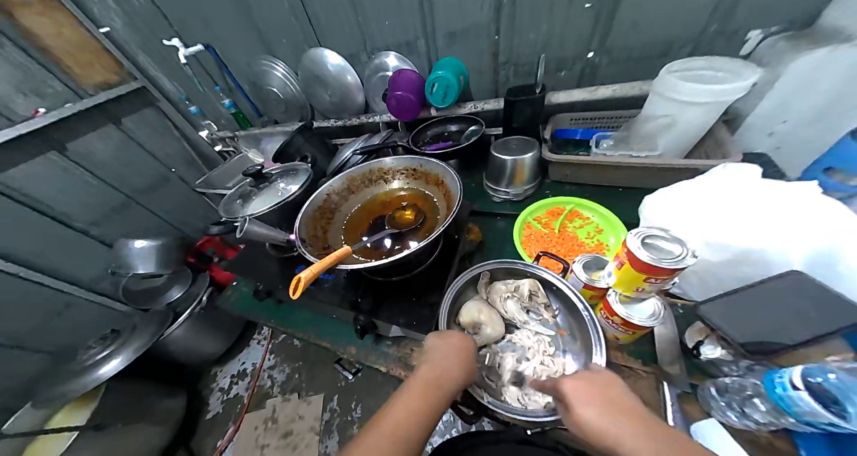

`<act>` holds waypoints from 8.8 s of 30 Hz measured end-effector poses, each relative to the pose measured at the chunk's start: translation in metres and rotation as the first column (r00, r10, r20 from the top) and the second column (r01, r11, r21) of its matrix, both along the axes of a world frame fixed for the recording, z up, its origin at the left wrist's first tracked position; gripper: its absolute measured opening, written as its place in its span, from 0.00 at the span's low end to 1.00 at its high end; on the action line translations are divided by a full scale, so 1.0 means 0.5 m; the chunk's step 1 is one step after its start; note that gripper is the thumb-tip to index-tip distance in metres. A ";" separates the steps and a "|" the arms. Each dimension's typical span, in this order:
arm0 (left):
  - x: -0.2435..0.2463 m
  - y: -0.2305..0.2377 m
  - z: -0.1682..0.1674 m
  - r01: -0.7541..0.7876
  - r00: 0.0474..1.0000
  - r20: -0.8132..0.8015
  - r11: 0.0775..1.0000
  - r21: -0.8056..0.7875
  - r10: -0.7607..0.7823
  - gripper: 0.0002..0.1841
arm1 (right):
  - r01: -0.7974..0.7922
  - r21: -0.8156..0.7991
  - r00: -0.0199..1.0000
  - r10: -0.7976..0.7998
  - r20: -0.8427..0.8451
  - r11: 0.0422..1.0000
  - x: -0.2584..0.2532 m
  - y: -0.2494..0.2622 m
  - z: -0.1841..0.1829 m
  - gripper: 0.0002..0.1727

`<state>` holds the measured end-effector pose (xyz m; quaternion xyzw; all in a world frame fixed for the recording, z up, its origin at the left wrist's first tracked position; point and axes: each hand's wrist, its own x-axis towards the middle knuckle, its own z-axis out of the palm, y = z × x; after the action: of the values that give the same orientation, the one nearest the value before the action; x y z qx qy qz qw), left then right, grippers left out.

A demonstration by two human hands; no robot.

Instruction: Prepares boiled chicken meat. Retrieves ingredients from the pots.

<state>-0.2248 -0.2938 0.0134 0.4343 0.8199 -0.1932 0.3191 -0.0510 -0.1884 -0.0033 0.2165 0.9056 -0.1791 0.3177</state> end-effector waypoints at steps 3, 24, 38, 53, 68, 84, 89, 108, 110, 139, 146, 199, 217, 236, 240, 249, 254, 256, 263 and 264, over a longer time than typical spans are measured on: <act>0.003 0.002 -0.004 -0.033 0.999 0.010 0.999 0.030 0.033 0.17 | 0.009 -0.021 1.000 -0.009 -0.022 1.000 0.010 -0.003 -0.006 0.26; 0.005 0.021 -0.028 0.038 0.996 0.078 0.997 0.066 -0.043 0.17 | 0.146 0.093 0.987 -0.151 0.048 0.985 0.017 0.064 0.014 0.27; 0.001 0.032 -0.020 -0.052 0.997 0.055 0.990 0.134 0.044 0.19 | 0.120 0.016 0.993 -0.120 -0.006 0.993 -0.008 0.024 0.002 0.29; -0.010 0.039 -0.012 -0.067 0.995 0.082 0.986 0.151 0.055 0.19 | 0.201 -0.019 0.979 -0.202 -0.024 0.979 0.014 0.081 0.035 0.27; -0.026 0.009 -0.008 -0.106 0.990 0.110 0.983 0.147 0.090 0.19 | 0.222 0.109 0.974 -0.226 0.030 0.969 0.029 0.105 0.063 0.28; 0.022 0.053 -0.048 -0.010 0.993 0.116 0.990 0.142 -0.007 0.18 | 0.222 0.097 0.974 -0.226 0.030 0.970 0.035 0.055 0.018 0.28; 0.010 0.051 -0.040 -0.031 0.996 0.085 0.989 0.144 0.019 0.18 | 0.144 0.034 0.990 -0.144 0.006 0.989 0.043 0.015 0.019 0.28; -0.016 0.033 -0.067 -0.105 0.983 0.168 0.985 0.140 0.080 0.19 | 0.128 0.088 0.992 -0.129 0.006 0.988 0.006 0.032 0.020 0.29; -0.015 0.031 -0.066 -0.107 0.983 0.167 0.984 0.140 0.083 0.19 | 0.132 0.086 0.990 -0.136 0.039 0.988 0.017 0.044 0.027 0.28; -0.014 0.036 -0.059 -0.062 0.986 0.161 0.991 0.120 0.042 0.19 | 0.220 0.050 0.974 -0.217 -0.059 0.974 0.034 0.048 0.014 0.28; -0.022 0.012 -0.053 -0.100 0.984 0.165 0.983 0.156 0.074 0.19 | 0.184 0.066 0.983 -0.184 -0.008 0.981 0.061 0.050 0.024 0.27; 0.000 0.034 -0.020 -0.040 0.995 0.096 0.996 0.079 0.032 0.19 | 0.215 0.004 0.975 -0.214 -0.059 0.977 0.034 0.077 0.047 0.26; -0.014 0.007 -0.006 0.007 0.998 0.070 1.000 0.001 -0.007 0.18 | 0.110 0.048 0.993 -0.112 0.049 0.993 0.016 0.081 0.030 0.26; 0.003 0.045 -0.030 -0.032 0.997 0.071 0.997 0.075 0.027 0.19 | 0.194 0.011 0.977 -0.193 -0.086 0.981 0.024 0.065 -0.007 0.28; 0.002 0.048 -0.034 -0.008 0.998 0.063 0.997 0.071 0.004 0.18 | 0.243 0.055 0.968 -0.238 -0.075 0.969 0.030 0.083 0.016 0.28; -0.016 0.019 0.003 -0.065 0.995 0.082 0.991 0.115 0.056 0.18 | 0.180 0.008 0.979 -0.178 -0.094 0.984 0.031 0.067 0.020 0.26; -0.005 0.022 0.005 -0.095 0.995 0.009 0.995 0.040 0.095 0.18 | 0.150 0.019 0.983 -0.147 -0.110 0.988 -0.018 0.043 0.008 0.29; -0.005 0.025 -0.009 -0.101 0.995 0.009 0.995 0.026 0.101 0.18 | 0.127 0.041 0.988 -0.123 -0.089 0.991 -0.023 0.044 -0.012 0.29; -0.012 -0.004 0.019 -0.087 0.996 0.016 0.995 0.039 0.086 0.18 | 0.162 0.029 0.984 -0.159 -0.078 0.986 -0.003 0.057 0.011 0.28; -0.010 -0.001 0.017 -0.085 0.996 0.015 0.995 0.047 0.085 0.18 | 0.141 0.024 0.987 -0.138 -0.084 0.990 -0.005 0.043 0.002 0.28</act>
<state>-0.2298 -0.2942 0.0219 0.4077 0.8400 -0.1569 0.3218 -0.0536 -0.1669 -0.0021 0.2765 0.9031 -0.1963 0.2635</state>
